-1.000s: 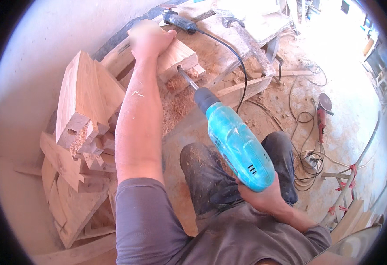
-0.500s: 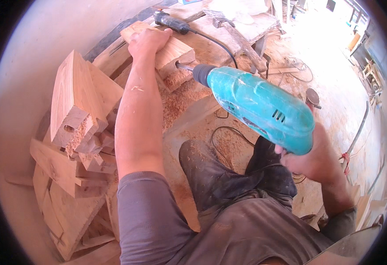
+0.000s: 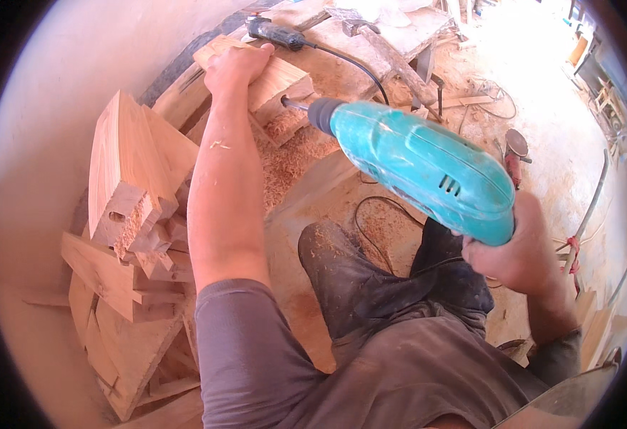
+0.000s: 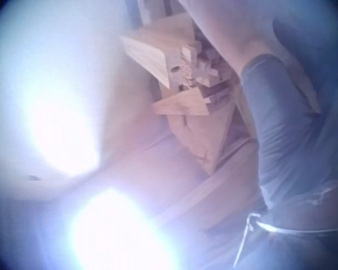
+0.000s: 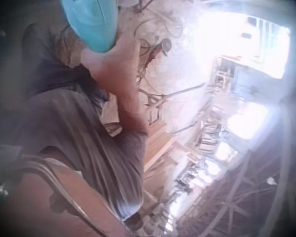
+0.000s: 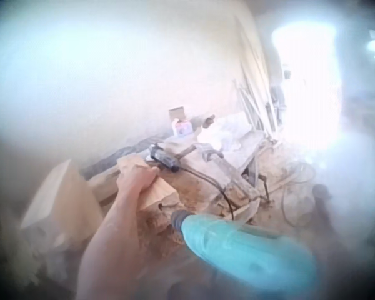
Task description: The person kneels on the floor and uses a corded electric drill to bore holes into rectangular wooden blocks. After drilling, the person inspects the holes and stacks the drilled blocks with others.
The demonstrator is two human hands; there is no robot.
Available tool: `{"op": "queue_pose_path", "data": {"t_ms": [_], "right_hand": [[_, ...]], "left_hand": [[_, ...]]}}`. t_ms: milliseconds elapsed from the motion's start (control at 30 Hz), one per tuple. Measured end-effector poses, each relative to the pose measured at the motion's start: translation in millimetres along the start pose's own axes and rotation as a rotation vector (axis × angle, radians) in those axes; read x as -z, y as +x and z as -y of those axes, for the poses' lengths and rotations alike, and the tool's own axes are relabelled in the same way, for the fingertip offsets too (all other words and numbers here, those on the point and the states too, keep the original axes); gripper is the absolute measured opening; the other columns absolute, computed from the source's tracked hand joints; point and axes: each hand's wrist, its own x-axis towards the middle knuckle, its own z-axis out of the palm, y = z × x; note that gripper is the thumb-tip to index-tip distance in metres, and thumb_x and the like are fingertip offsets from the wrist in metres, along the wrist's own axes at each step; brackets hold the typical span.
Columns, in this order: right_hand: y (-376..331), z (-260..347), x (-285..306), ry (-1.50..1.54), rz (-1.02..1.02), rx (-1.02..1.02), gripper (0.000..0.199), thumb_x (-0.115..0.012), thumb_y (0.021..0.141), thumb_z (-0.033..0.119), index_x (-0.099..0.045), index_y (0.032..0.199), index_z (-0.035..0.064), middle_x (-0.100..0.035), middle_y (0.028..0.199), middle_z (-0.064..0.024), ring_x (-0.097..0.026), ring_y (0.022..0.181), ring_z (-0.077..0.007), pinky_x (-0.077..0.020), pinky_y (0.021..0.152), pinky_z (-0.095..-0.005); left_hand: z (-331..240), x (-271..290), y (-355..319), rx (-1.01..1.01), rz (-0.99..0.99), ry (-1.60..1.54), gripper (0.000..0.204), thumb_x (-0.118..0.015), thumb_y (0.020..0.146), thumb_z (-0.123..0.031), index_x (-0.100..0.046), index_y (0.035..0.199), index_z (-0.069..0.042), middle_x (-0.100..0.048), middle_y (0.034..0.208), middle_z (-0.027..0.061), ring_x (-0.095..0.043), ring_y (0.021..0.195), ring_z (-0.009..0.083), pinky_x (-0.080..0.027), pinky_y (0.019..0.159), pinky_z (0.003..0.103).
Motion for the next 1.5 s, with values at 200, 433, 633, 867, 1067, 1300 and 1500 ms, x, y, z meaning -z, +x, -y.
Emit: {"op": "queue_pose_path", "data": {"t_ms": [200,433,633,867,1067,1300,1500], "right_hand": [[28,46,32,-0.261,0.101,0.079,0.015,-0.068,0.069,0.003,-0.069,0.083,-0.0026,-0.067,0.068,-0.0146,-0.065,0.062,-0.0235,-0.0512,0.064,-0.0364],[48,56,52,-0.528,0.079,0.324,0.02,-0.072,0.067,0.002,-0.07,0.087,-0.0009,-0.065,0.071,-0.0159,-0.064,0.067,-0.0327,-0.0504,0.067,-0.0401],[67,49,63,-0.648,-0.114,0.733,0.023,-0.073,0.063,0.002,-0.068,0.085,-0.0021,-0.062,0.065,-0.0115,-0.057,0.057,-0.0218,-0.0465,0.06,-0.035],[77,59,80,-0.641,0.111,0.515,0.036,-0.073,0.064,0.003,-0.07,0.099,-0.0007,-0.066,0.078,-0.0126,-0.063,0.067,-0.0248,-0.0507,0.068,-0.0373],[47,46,57,-0.564,0.081,0.337,0.035,-0.071,0.068,0.003,-0.074,0.103,0.0009,-0.072,0.078,-0.0111,-0.068,0.065,-0.0237,-0.0541,0.067,-0.0362],[14,-18,10,0.07,0.114,-0.101,0.031,-0.079,0.075,0.01,-0.072,0.103,-0.0008,-0.074,0.087,-0.0079,-0.07,0.081,-0.0188,-0.0553,0.079,-0.0347],[-21,-47,-47,0.46,0.111,-0.202,0.023,-0.076,0.08,0.004,-0.072,0.103,0.0016,-0.075,0.092,-0.0047,-0.069,0.086,-0.0135,-0.0538,0.079,-0.0326]], "left_hand": [[3,7,-10,0.021,-0.017,0.014,0.079,-0.057,0.092,-0.072,-0.069,0.139,-0.009,-0.066,0.143,0.0109,-0.052,0.142,0.0307,-0.048,0.112,0.041],[-1,1,0,-0.033,-0.001,0.055,0.079,-0.056,0.093,-0.072,-0.07,0.137,-0.008,-0.067,0.142,0.0113,-0.052,0.141,0.0327,-0.048,0.112,0.043],[-1,3,-4,-0.044,-0.018,0.044,0.072,-0.058,0.092,-0.071,-0.073,0.135,-0.015,-0.067,0.142,0.0117,-0.052,0.14,0.0329,-0.048,0.113,0.043],[1,5,-5,-0.071,-0.018,0.037,0.068,-0.058,0.092,-0.071,-0.076,0.131,-0.019,-0.068,0.141,0.011,-0.052,0.14,0.033,-0.048,0.112,0.044],[-2,5,-6,-0.07,-0.017,0.078,0.071,-0.057,0.093,-0.071,-0.074,0.134,-0.016,-0.068,0.141,0.0108,-0.048,0.144,0.0319,-0.047,0.113,0.043],[-8,7,-6,0.015,0.032,0.034,0.08,-0.056,0.093,-0.071,-0.067,0.142,-0.009,-0.064,0.146,0.0107,-0.043,0.148,0.0299,-0.046,0.114,0.042],[-7,2,-6,-0.01,-0.11,0.086,0.071,-0.067,0.091,-0.065,-0.072,0.131,-0.007,-0.07,0.135,0.0108,-0.058,0.134,0.0293,-0.052,0.107,0.043]]}}
